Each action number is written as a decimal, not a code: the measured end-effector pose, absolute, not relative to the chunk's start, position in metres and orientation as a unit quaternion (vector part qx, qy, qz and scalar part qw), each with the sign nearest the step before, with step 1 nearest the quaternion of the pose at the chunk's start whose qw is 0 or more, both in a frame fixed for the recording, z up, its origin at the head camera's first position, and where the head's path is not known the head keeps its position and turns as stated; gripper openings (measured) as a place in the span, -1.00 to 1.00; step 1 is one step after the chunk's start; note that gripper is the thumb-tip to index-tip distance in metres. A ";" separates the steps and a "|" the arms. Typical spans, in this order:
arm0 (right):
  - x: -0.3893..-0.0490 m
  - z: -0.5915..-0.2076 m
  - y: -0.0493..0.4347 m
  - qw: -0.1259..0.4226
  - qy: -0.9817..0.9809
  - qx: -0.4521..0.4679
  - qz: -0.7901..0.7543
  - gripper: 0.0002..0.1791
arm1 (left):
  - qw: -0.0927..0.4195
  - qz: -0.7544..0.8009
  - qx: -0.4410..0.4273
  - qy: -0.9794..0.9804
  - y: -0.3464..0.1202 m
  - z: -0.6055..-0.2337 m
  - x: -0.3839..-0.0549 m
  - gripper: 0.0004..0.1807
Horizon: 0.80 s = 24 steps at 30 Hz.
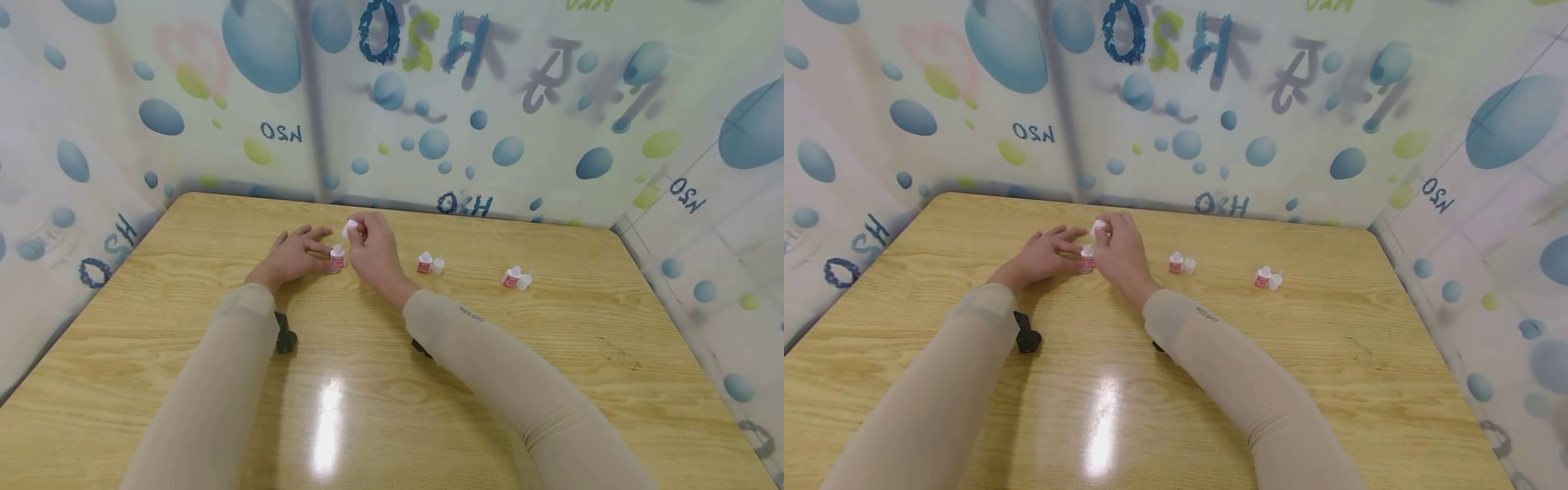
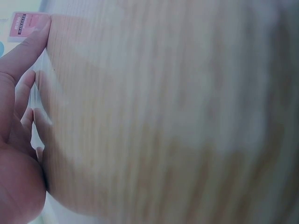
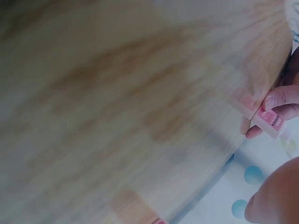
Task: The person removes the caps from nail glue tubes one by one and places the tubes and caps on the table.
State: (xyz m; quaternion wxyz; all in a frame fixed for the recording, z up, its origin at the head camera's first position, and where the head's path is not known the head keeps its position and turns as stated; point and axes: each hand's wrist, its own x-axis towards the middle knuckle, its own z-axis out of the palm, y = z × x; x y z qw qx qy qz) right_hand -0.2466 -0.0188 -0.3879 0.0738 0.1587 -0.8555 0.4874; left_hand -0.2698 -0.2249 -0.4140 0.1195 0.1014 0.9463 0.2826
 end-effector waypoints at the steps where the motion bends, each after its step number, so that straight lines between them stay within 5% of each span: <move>1: -0.246 -0.388 -0.019 0.074 -0.855 0.157 0.488 -0.73 | 0.119 0.282 0.101 0.946 -0.225 -0.414 -0.270 -0.47; 24: -0.249 -0.386 -0.020 0.116 -0.835 0.177 0.509 -0.63 | 0.118 0.284 0.105 0.946 -0.225 -0.413 -0.268 -0.43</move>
